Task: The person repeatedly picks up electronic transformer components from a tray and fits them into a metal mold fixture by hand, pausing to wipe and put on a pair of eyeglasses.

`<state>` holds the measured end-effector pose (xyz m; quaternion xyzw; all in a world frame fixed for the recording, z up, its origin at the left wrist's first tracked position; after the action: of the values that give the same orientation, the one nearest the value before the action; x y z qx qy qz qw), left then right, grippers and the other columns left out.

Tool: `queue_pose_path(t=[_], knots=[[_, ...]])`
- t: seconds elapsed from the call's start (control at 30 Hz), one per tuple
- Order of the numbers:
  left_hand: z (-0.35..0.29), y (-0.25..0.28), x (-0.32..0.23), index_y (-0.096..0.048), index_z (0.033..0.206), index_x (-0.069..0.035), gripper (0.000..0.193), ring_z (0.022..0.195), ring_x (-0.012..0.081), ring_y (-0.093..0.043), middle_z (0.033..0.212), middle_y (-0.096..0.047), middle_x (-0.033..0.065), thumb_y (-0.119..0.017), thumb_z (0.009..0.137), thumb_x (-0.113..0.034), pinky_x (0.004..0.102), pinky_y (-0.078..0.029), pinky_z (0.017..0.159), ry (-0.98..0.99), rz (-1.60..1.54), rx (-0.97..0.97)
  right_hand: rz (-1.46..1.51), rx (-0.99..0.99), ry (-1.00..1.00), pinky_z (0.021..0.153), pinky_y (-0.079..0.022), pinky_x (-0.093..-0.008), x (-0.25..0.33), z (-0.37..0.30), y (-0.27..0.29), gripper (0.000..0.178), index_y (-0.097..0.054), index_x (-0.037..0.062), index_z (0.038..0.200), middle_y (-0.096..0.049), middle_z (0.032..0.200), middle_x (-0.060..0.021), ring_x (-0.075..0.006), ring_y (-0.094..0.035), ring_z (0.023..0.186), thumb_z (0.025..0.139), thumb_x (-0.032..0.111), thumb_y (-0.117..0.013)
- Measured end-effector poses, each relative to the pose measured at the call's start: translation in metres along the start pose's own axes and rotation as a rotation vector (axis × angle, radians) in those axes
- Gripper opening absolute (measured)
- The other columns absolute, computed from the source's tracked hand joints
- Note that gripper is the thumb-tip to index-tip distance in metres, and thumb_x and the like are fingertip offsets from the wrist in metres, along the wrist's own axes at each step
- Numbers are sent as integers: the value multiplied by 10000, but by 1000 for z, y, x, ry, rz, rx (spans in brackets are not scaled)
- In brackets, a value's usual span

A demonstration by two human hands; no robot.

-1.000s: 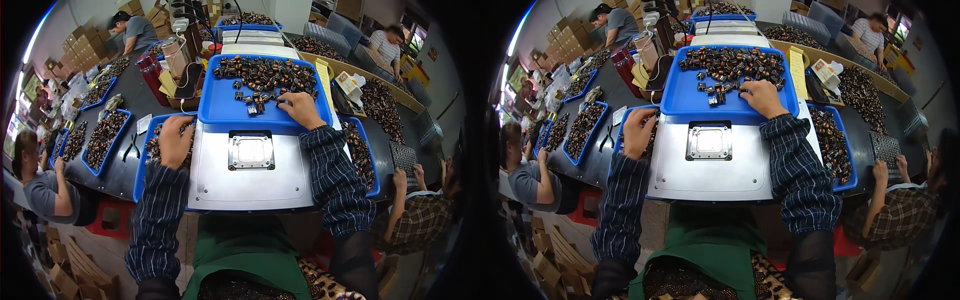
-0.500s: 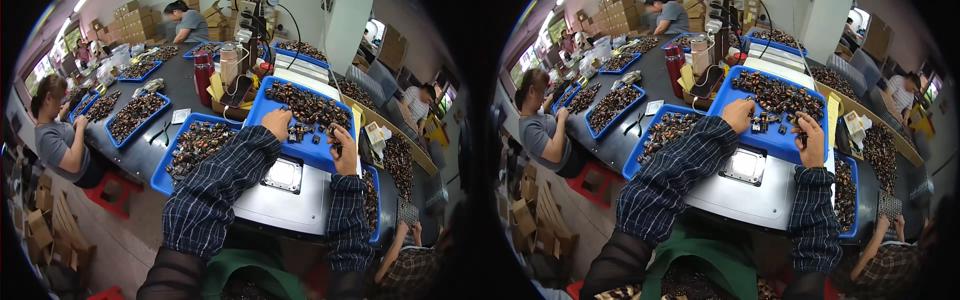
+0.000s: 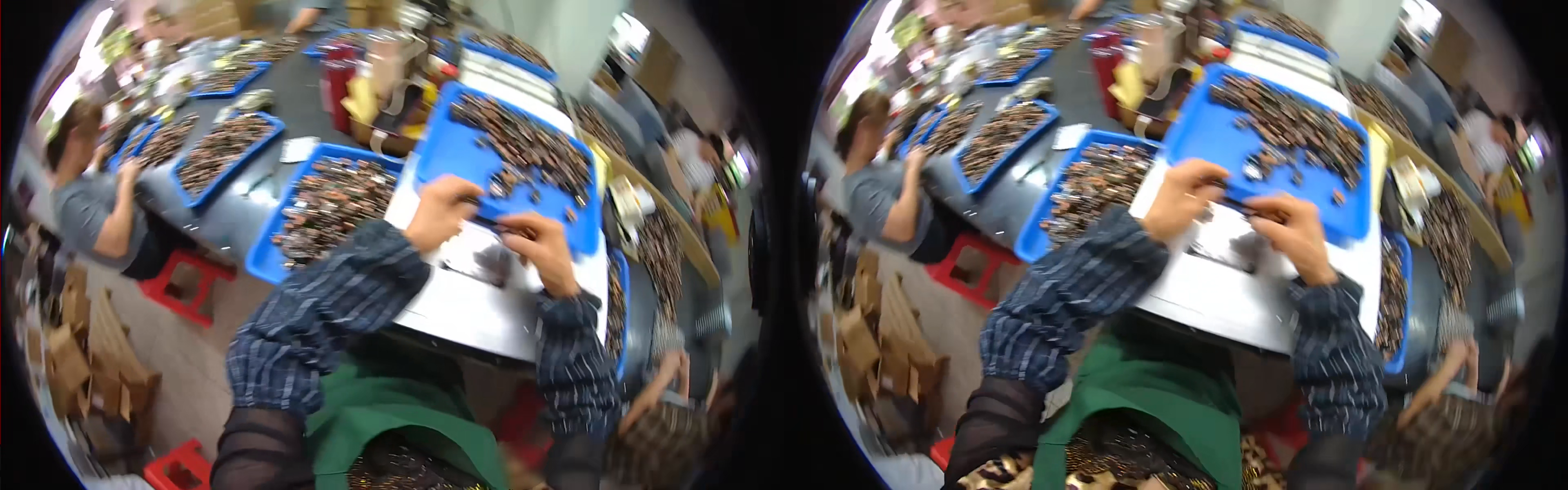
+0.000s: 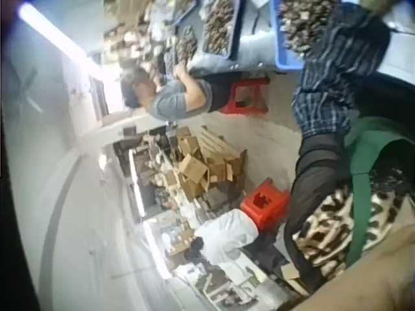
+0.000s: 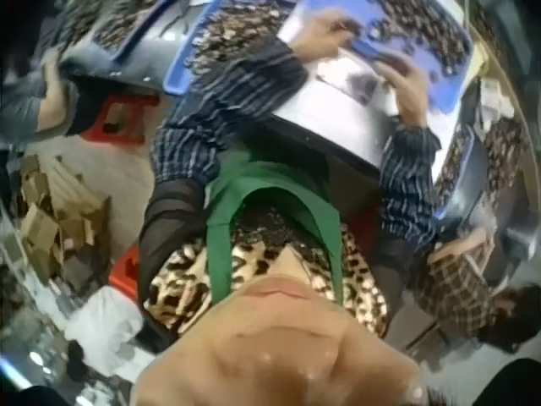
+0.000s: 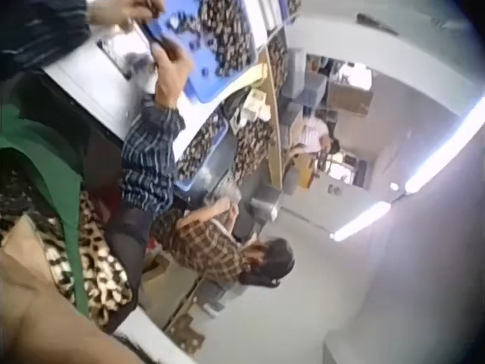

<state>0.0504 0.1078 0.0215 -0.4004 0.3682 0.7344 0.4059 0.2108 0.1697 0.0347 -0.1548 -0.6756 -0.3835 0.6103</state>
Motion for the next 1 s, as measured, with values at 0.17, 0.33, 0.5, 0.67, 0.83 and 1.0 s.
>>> queue_pose_path(t=[0.17, 0.33, 0.5, 0.67, 0.83, 1.0], knots=[[-3, 6, -5, -568, 999, -12, 263, 750, 109, -549, 848, -600, 59, -578, 736, -6, 237, -445, 678, 76, 100, 7, -389, -2, 415, 540, -416, -240, 8, -4, -18, 225, -616, 9, 877, -568, 729, -81, -146, -518, 584, 653, -1, -627], [-6, -1, -2, -566, 998, 7, 246, 791, 100, -555, 871, -603, 56, -566, 753, 2, 223, -444, 720, 120, 38, 56, -490, 0, 478, 585, -446, -285, 9, -12, -21, 197, -621, 16, 860, -582, 769, -106, -224, -564, 647, 664, -4, -627], [-8, 0, -8, -569, 989, 7, 237, 783, 102, -558, 864, -603, 58, -567, 752, 1, 223, -445, 723, 75, 97, 68, -556, 6, 522, 606, -453, -308, 8, -11, -32, 175, -618, 20, 839, -575, 780, -114, -268, -566, 679, 667, -13, -615], [-7, 2, -5, -579, 968, -5, 227, 783, 120, -557, 857, -594, 59, -567, 742, 8, 235, -448, 725, 58, 25, 59, -582, 26, 573, 588, -437, -331, 14, -5, -37, 154, -605, 19, 806, -540, 737, -117, -289, -542, 653, 657, -22, -612], [-11, -9, -8, -593, 912, -16, 224, 713, 183, -549, 813, -561, 98, -559, 697, 38, 267, -447, 627, -124, 140, 118, -444, 2, 527, 562, -420, -293, 16, -9, -30, 191, -613, 18, 815, -544, 718, -95, -235, -541, 633, 633, -36, -628], [-23, -25, -15, -588, 884, -13, 195, 753, 249, -558, 816, -564, 106, -590, 690, 4, 316, -451, 668, -167, 251, 290, -376, -410, 299, 567, -404, -203, 23, -20, 65, 198, -624, 23, 871, -598, 756, -26, -79, -507, 622, 674, 39, -632]])
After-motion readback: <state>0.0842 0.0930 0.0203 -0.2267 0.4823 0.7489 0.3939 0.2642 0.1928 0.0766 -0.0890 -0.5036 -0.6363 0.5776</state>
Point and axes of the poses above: each hand's wrist, its own z-axis towards the middle knuckle, its own y-axis out of the back of the hand, x = y × z, the point moved 5 cm from there along z, towards the middle knuckle
